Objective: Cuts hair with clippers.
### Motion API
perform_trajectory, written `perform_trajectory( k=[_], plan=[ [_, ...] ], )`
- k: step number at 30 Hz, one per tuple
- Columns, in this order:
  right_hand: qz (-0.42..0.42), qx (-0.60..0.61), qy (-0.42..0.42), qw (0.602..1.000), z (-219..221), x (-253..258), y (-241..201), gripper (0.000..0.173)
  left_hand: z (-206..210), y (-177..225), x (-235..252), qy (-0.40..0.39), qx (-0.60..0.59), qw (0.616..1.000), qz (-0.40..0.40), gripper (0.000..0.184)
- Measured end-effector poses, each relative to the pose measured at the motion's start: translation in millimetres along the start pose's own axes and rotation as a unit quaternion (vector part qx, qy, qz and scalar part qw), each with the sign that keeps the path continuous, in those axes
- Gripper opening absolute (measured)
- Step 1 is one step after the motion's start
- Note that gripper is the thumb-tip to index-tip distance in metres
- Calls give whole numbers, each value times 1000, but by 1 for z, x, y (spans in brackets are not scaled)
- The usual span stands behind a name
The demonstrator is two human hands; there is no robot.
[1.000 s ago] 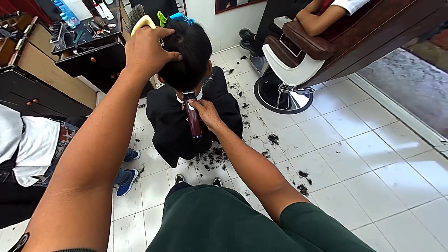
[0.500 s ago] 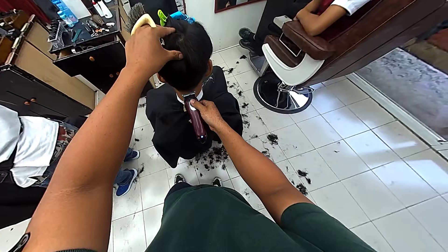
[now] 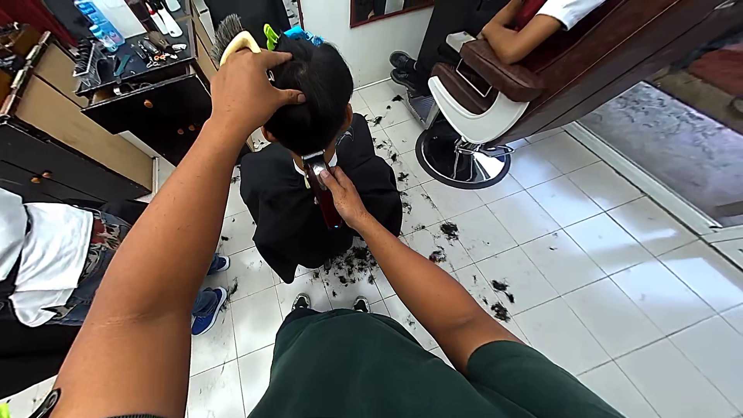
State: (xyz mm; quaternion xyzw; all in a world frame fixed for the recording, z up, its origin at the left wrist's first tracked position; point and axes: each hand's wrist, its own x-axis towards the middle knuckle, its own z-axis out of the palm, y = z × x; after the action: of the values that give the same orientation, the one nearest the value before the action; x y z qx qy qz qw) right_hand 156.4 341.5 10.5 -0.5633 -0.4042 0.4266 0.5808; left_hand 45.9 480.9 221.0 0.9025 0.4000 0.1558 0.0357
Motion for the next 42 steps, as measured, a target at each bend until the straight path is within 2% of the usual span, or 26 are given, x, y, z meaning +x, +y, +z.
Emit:
perform_trajectory(
  k=[3,6,8,10,16,20,24,27,30,33,35,39,42],
  plan=[
    [85,44,-32,995,2,-27,3,44,0,-9,1,4,-13,999,29,64],
    [142,42,19,989,15,-26,2,51,3,-22,4,5,-24,998,65,66],
    [125,27,61,990,23,-19,-2,55,6,-30,6,10,-39,996,84,66],
    [115,24,85,989,29,-7,-8,52,8,-35,7,12,-48,994,101,66],
    [123,-3,129,984,39,-1,-16,47,8,-48,13,3,-65,988,142,66],
    [70,-15,165,984,49,1,-13,43,9,-53,18,-5,-71,985,155,68],
    [94,-6,181,979,53,1,-14,44,7,-55,20,-16,-74,984,163,67],
    [53,3,204,978,60,2,-12,42,5,-54,22,-23,-66,984,165,68],
    [27,-16,205,978,63,-1,-7,42,5,-55,25,-27,-65,983,171,68],
    [97,-15,203,974,61,-4,-8,47,7,-56,26,-29,-67,982,174,69],
    [116,1,203,972,60,-2,-8,49,7,-56,26,-28,-63,982,177,70],
    [59,24,214,975,63,4,-5,45,7,-56,29,-24,-59,982,178,70],
    [66,9,213,975,63,5,-8,45,8,-55,30,-24,-60,982,175,70]
  ],
)
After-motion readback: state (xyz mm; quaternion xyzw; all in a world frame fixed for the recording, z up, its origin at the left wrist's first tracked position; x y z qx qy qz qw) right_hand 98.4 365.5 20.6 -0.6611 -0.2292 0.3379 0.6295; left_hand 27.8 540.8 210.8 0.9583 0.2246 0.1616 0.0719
